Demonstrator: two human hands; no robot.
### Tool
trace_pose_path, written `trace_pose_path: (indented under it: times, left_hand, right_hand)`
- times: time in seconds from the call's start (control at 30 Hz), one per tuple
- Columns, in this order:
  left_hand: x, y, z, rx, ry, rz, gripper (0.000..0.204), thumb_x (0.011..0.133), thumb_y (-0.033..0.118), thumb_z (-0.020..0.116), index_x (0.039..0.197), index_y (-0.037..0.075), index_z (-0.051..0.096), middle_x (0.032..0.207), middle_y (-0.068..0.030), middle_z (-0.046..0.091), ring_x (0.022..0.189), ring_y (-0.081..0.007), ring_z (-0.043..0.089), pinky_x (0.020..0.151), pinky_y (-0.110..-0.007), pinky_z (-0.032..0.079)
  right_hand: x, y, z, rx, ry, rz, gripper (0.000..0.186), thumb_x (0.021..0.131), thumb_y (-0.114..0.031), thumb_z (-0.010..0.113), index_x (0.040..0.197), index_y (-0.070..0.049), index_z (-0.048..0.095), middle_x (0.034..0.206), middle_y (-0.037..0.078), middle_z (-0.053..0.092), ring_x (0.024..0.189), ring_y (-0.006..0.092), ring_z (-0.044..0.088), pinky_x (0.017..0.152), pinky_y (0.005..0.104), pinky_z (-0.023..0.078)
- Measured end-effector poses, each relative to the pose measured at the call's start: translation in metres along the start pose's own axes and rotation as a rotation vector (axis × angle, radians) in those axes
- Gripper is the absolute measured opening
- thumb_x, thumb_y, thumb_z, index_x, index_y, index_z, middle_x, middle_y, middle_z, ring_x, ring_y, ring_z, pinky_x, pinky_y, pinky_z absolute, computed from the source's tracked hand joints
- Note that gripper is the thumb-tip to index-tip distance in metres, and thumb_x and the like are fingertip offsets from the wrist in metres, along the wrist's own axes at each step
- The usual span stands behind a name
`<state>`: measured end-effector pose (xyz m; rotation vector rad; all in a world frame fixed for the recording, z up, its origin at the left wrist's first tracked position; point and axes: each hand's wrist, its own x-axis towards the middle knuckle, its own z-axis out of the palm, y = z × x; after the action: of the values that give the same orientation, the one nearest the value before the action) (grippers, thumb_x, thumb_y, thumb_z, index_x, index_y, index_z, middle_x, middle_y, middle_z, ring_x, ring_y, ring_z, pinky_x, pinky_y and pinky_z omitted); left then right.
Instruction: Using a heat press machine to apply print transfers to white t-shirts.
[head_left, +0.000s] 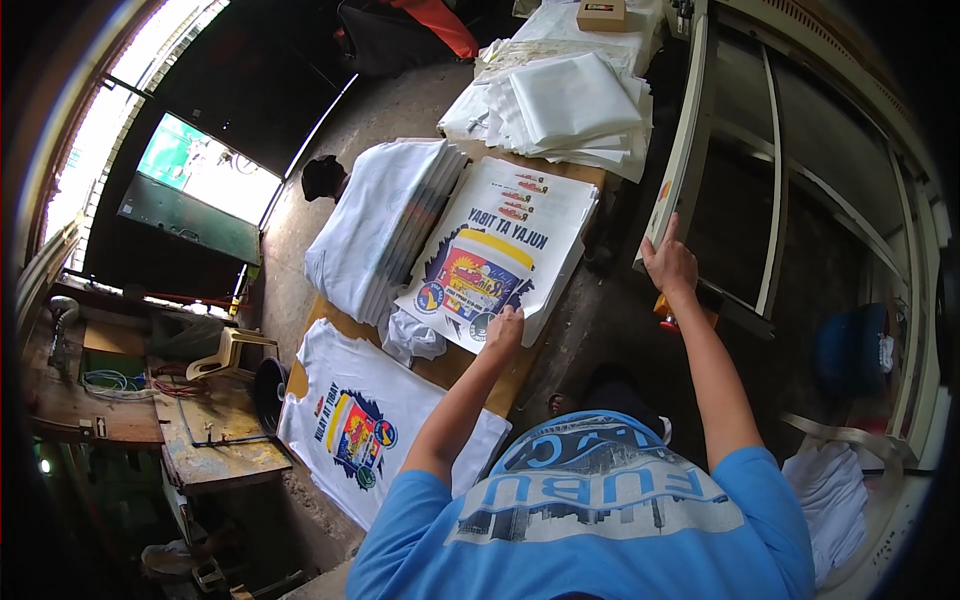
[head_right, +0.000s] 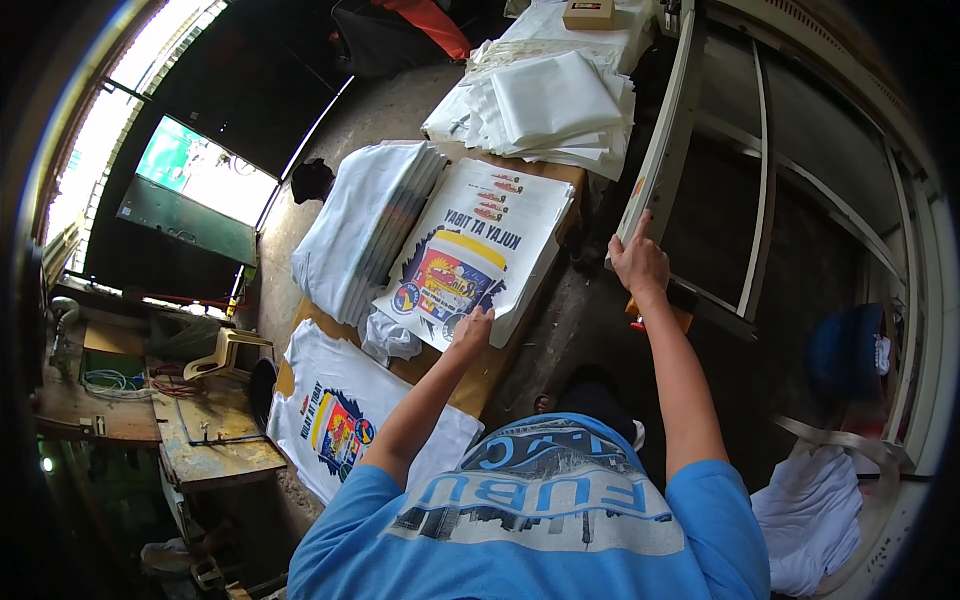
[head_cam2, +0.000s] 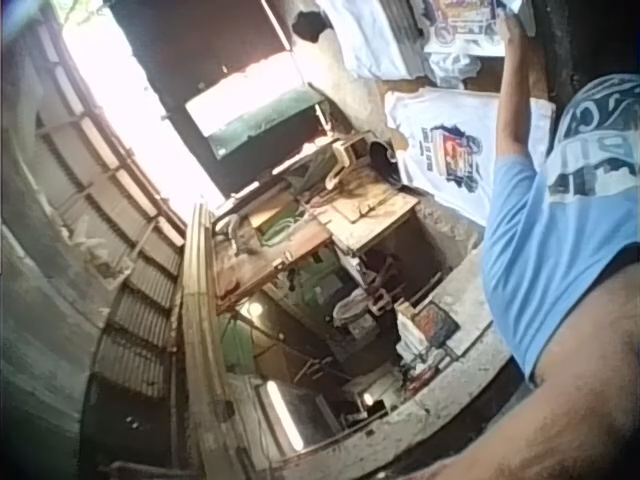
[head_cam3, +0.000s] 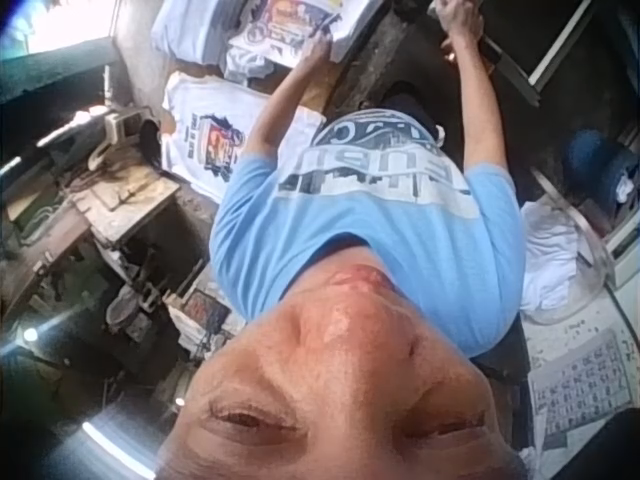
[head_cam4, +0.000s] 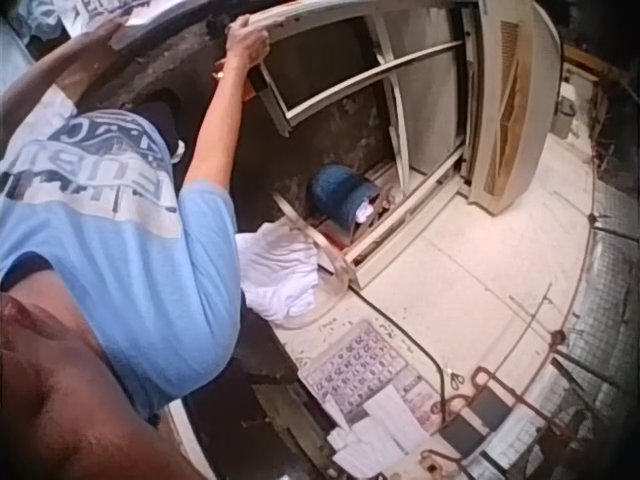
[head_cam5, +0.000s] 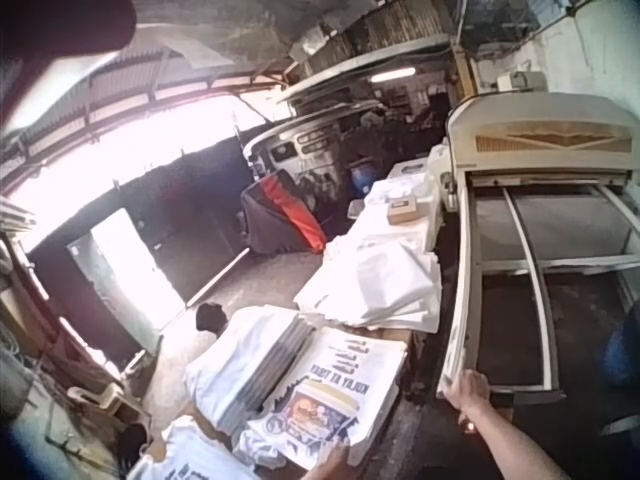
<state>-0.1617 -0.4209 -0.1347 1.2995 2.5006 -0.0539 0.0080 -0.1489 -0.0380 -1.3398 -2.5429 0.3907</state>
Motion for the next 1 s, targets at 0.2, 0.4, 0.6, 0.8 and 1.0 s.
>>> trace_pose_path:
  times: [0.2,0.4,0.6,0.8,1.0]
  left_hand:
    - [0.000,0.002,0.013,0.050,0.100,0.002,0.027,0.077,0.005,0.050,0.105,0.002,0.050,0.098,-0.0175,0.052,0.089,-0.0328,0.057,0.072,-0.040,0.049]
    - [-0.001,0.006,0.008,-0.060,0.097,-0.043,0.033,0.076,0.020,0.057,0.104,0.003,0.049,0.099,-0.0165,0.052,0.089,-0.0322,0.057,0.072,-0.041,0.048]
    - [-0.001,0.002,0.006,-0.113,0.064,-0.013,0.041,0.076,0.030,0.060,0.105,0.003,0.050,0.099,-0.0169,0.050,0.087,-0.0325,0.057,0.071,-0.040,0.048]
    - [0.001,-0.006,0.003,-0.142,0.023,0.032,0.035,0.078,0.028,0.059,0.104,0.005,0.051,0.097,-0.0180,0.051,0.085,-0.0342,0.057,0.071,-0.041,0.047]
    - [0.004,-0.015,0.003,-0.135,0.011,0.131,0.019,0.083,0.015,0.049,0.099,0.005,0.053,0.086,-0.0194,0.057,0.082,-0.0352,0.058,0.070,-0.043,0.047]
  right_hand:
    - [0.000,-0.001,0.000,0.002,-0.017,0.014,0.070,0.083,-0.038,0.046,0.132,0.003,0.020,0.082,0.023,0.062,0.074,0.0352,0.062,0.067,0.0427,0.052]
    - [-0.001,0.000,0.000,0.009,-0.011,0.012,0.070,0.083,-0.038,0.046,0.132,0.003,0.019,0.082,0.023,0.062,0.073,0.0362,0.062,0.066,0.0432,0.052]
    - [0.001,0.000,0.000,0.005,-0.013,0.012,0.070,0.083,-0.038,0.046,0.133,0.003,0.019,0.081,0.024,0.062,0.073,0.0363,0.062,0.066,0.0430,0.052]
    - [0.001,-0.001,0.001,0.001,-0.011,0.014,0.070,0.083,-0.039,0.046,0.133,0.003,0.020,0.081,0.023,0.062,0.073,0.0363,0.062,0.066,0.0433,0.051]
    - [-0.001,-0.001,0.001,-0.021,-0.002,0.005,0.070,0.082,-0.038,0.045,0.132,0.004,0.020,0.080,0.022,0.063,0.072,0.0335,0.063,0.066,0.0409,0.053]
